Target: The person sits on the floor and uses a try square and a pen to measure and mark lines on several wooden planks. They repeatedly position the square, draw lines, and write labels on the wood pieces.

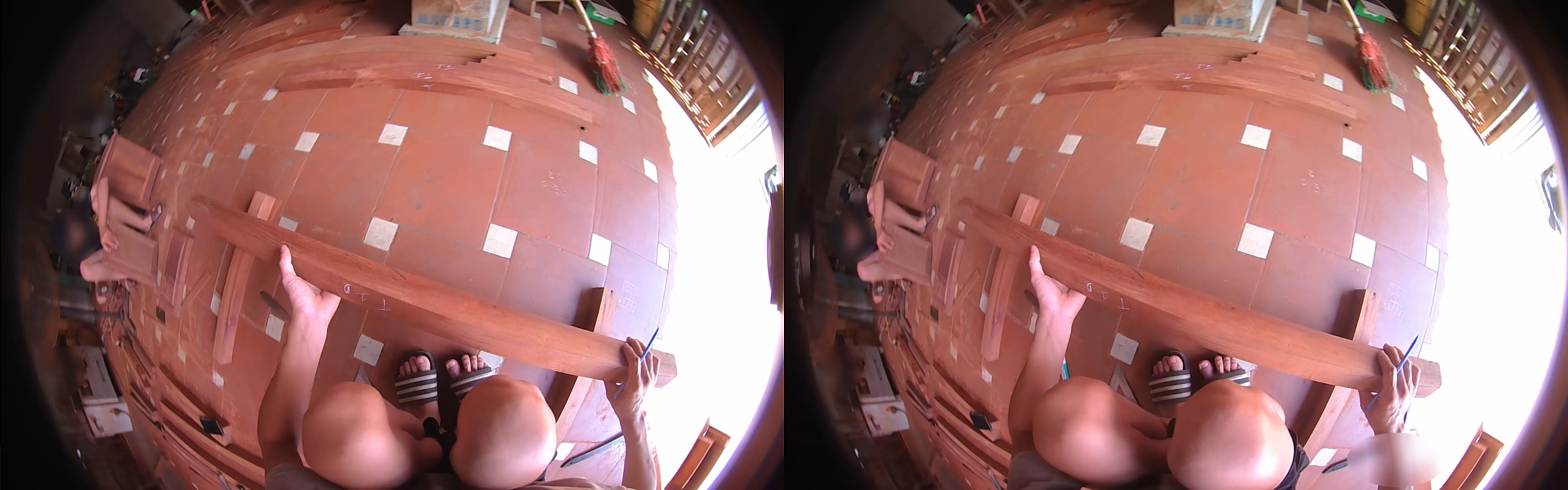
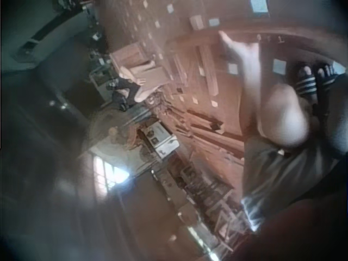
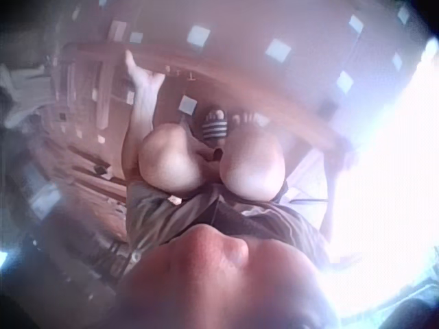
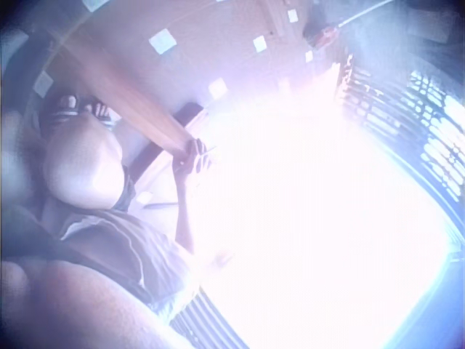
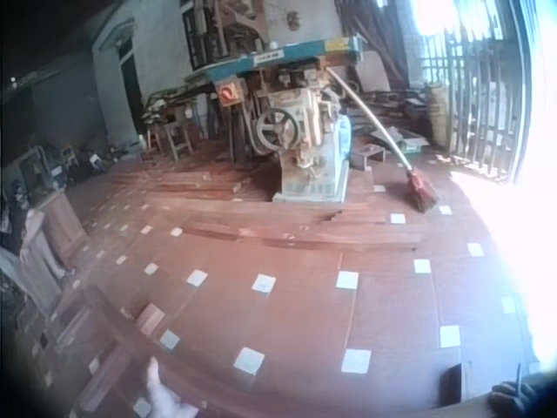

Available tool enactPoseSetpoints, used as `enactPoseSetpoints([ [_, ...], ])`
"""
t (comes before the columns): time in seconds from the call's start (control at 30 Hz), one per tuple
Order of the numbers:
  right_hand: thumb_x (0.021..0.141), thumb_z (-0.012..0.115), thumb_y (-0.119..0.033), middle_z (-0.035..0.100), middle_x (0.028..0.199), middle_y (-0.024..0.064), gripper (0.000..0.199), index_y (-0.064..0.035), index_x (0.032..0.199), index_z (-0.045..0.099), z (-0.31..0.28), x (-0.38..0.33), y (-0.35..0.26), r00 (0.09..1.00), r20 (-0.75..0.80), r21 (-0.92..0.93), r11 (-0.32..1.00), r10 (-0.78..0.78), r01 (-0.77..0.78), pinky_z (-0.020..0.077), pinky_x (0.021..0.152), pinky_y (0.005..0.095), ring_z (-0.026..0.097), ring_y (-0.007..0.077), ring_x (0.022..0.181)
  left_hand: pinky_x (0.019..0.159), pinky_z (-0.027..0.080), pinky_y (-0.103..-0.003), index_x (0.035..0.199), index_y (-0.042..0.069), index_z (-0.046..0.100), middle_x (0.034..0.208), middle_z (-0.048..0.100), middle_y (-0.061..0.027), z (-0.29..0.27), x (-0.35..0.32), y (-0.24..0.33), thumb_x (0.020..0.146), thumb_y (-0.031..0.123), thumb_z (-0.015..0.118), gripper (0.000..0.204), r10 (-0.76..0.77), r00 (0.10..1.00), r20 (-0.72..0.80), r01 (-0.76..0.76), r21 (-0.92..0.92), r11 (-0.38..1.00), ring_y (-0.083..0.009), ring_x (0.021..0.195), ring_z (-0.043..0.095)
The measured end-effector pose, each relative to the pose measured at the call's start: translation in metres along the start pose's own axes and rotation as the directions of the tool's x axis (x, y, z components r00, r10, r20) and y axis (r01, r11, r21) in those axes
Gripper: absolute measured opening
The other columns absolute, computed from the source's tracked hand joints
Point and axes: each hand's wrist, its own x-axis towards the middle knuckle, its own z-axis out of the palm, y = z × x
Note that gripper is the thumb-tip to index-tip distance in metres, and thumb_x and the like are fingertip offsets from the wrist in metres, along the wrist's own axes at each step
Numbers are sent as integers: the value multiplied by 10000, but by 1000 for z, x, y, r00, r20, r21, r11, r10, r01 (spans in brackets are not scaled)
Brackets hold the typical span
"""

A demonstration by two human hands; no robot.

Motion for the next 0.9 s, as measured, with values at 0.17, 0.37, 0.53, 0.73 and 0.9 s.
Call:
enactPoseSetpoints([
  [0.17, 623, 844, -52, 709, 1328, 214, 703, -13, 1296, 643, -29, -25, -22, 987, 49, -43, 988, 150, -148, 474, 1030, 542, 672, 405, 1222, 1165, 479, -573, 1510, 108, 523, 1512, 566, -110, 29, 61, -38, 940, 590, 779, 790, -170, 980, 101, 165, 60, 985, -316, 1375, 551],
  [0.37, 626, 878, -120, 749, 1154, 136, 618, -52, 1206, 679, -5, 42, 3, 984, 107, 59, 987, 143, -150, 494, 912, 472, 688, 328, 1020, 1051, 568, -586, 1394, 113, 593, 1317, 702, -90, 66, 212, -96, 907, 324, 875, 600, -264, 964, -44, 258, 408, 876, -329, 1186, 689],
  [0.53, 709, 902, -257, 743, 1006, 108, 571, -74, 1207, 690, 79, 148, 52, 976, 211, 202, 975, 48, -91, 501, 869, 477, 679, 332, 949, 860, 618, -554, 1184, 145, 663, 1101, 748, -101, 111, 337, -72, 911, 328, 817, 362, -161, 975, -156, 223, 624, 749, -288, 1013, 745],
  [0.73, 709, 917, -282, 771, 1070, 133, 624, -77, 1252, 688, 207, 276, 95, 951, 307, 265, 958, 26, -112, 525, 973, 494, 702, 363, 1090, 1161, 418, -569, 1513, 146, 617, 1568, 502, -142, 207, 297, -185, 956, 452, 733, 646, 583, 567, 583, -284, 802, -526, -354, 1421, 478],
  [0.9, 716, 920, -277, 767, 1091, 138, 639, -87, 1275, 678, 286, 353, 93, 953, 304, 318, 942, 6, -108, 525, 982, 494, 697, 364, 1099, 1236, 310, -598, 1393, 132, 724, 1527, 563, -139, 258, 260, -317, 977, 637, 663, 658, -16, 495, 869, -752, 420, -508, -368, 1429, 498],
])
